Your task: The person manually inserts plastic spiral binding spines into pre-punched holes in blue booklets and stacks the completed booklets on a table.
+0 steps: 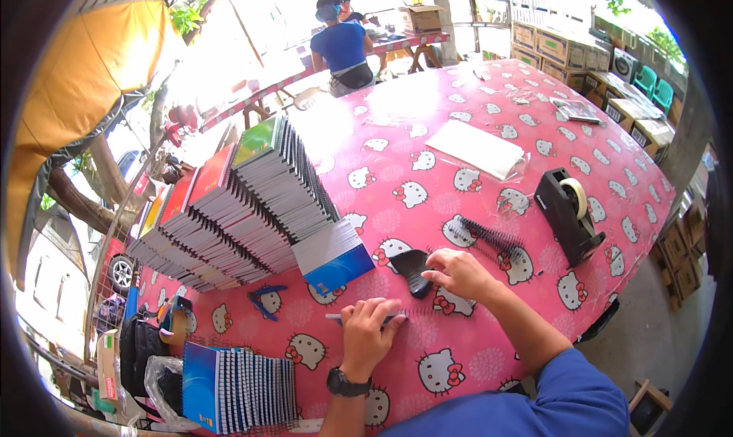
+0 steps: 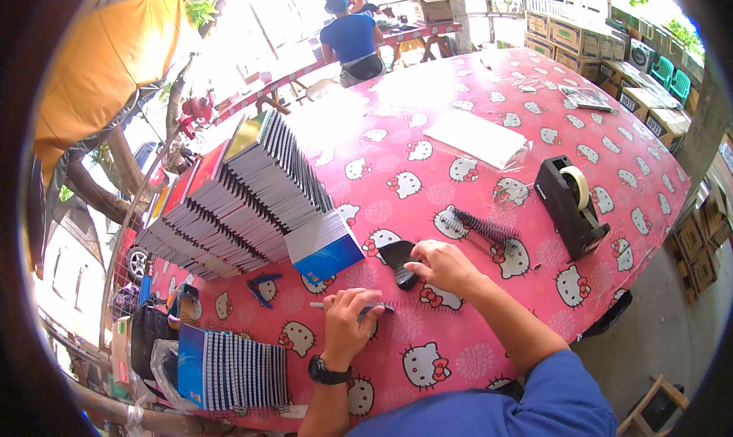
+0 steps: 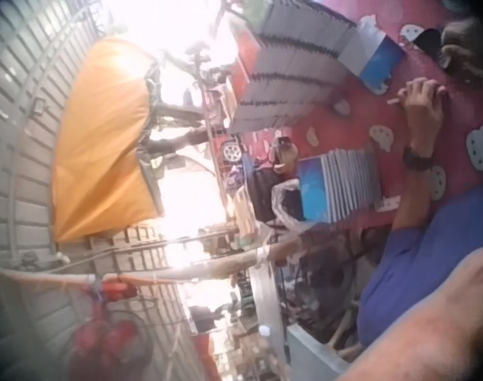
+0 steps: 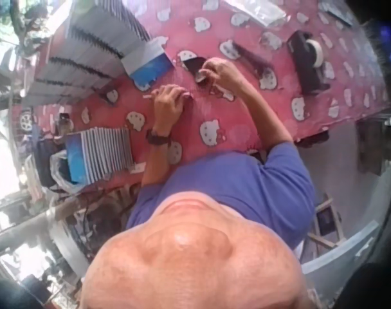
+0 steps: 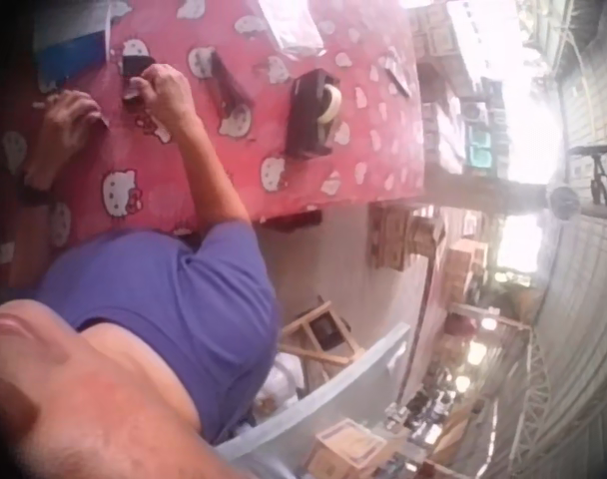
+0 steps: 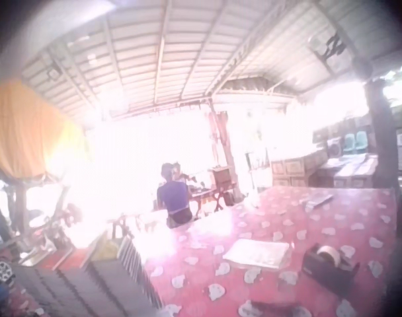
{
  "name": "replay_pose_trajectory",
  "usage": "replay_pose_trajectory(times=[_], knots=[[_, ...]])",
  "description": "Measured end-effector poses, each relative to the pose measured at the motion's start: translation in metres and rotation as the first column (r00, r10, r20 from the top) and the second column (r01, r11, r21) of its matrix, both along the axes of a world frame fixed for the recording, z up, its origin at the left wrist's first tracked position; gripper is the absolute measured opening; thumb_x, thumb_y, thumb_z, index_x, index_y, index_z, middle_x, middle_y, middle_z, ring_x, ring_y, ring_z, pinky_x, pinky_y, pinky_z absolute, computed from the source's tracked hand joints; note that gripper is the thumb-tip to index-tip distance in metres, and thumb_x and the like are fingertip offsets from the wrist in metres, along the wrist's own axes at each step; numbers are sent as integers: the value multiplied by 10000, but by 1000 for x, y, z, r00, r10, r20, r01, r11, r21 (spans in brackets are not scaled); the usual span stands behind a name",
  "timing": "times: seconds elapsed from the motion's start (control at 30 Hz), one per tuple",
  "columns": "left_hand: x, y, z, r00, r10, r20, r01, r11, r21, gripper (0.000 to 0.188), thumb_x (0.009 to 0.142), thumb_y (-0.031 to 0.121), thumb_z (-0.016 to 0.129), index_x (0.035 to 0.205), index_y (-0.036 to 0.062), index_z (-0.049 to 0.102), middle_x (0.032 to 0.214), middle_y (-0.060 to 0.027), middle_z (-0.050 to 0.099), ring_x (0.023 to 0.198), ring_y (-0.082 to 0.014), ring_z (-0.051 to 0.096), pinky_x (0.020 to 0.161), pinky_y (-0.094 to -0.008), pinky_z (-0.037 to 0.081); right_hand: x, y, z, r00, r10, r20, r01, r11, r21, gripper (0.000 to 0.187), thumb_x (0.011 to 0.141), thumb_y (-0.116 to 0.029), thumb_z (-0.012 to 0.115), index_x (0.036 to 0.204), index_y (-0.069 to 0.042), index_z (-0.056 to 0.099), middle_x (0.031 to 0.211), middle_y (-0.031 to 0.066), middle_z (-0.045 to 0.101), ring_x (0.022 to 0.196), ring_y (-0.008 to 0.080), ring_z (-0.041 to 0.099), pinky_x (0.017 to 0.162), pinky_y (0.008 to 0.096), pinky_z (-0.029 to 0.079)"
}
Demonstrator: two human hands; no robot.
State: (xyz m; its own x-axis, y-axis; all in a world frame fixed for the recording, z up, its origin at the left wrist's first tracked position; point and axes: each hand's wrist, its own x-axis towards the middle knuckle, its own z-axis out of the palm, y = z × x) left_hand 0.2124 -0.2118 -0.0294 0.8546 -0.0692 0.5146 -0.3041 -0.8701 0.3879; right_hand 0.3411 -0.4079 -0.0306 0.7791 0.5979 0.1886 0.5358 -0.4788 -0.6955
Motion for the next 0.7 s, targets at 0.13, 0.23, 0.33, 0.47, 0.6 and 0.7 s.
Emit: replay_pose_trajectory(times=[0.13, 0.23, 0.33, 0.47, 0.6, 0.7], knots=[[-2, 3, 6, 999, -54, 5, 54, 998, 19, 199, 801, 261, 667, 961, 147, 632, 980, 2, 615, 890, -180, 560, 781, -337, 339, 5, -5, -7, 972, -139, 190, 190, 940, -283, 404, 819, -369, 644, 1045, -39, 585, 994, 130, 628, 1036, 299, 544, 868, 387, 449], [-3, 5, 4, 995, -61, -75, 65, 996, 52, 228, 797, 241, 671, 1002, 157, 618, 1042, -3, 600, 920, -174, 558, 782, -338, 339, 6, -2, -7, 986, -89, 141, 129, 943, -306, 559, 767, -366, 693, 1213, -84, 507, 1252, 141, 514, 1236, 325, 395, 1000, 453, 357], [-4, 1, 9, 999, -27, -38, 27, 1000, -4, 229, 804, 237, 666, 1012, 157, 611, 1048, -3, 603, 927, -174, 559, 781, -336, 337, 5, 8, -10, 974, 68, 216, 3, 951, -310, 686, 721, -337, 726, 1309, -133, 436, 1409, 139, 367, 1316, 336, 294, 1051, 536, 260], [-1, 7, 1, 995, -91, -44, 93, 995, 46, 237, 819, 271, 649, 1012, 141, 604, 1042, -8, 610, 919, -184, 567, 779, -334, 333, 16, 18, -15, 951, 278, 133, -220, 915, -338, 735, 666, -319, 738, 1319, -156, 444, 1465, 147, 278, 1338, 349, 255, 1050, 554, 217], [-3, 2, 7, 996, -76, -48, 75, 997, -5, 237, 820, 272, 646, 1015, 144, 600, 1040, -13, 615, 926, -187, 572, 776, -333, 333, 24, 28, -4, 972, 236, 3, -215, 893, -395, 787, 620, -402, 774, 1290, -129, 465, 1416, 136, 339, 1290, 331, 319, 1028, 479, 279], [-1, 6, 4, 996, -92, 2, 92, 996, -3, 240, 817, 269, 647, 1018, 147, 598, 1021, -14, 624, 925, -189, 573, 779, -334, 334, 28, 35, -24, 961, 263, 83, -221, 916, -335, 805, 598, -428, 786, 1271, -114, 475, 1396, 162, 349, 1268, 337, 344, 1024, 472, 296]])
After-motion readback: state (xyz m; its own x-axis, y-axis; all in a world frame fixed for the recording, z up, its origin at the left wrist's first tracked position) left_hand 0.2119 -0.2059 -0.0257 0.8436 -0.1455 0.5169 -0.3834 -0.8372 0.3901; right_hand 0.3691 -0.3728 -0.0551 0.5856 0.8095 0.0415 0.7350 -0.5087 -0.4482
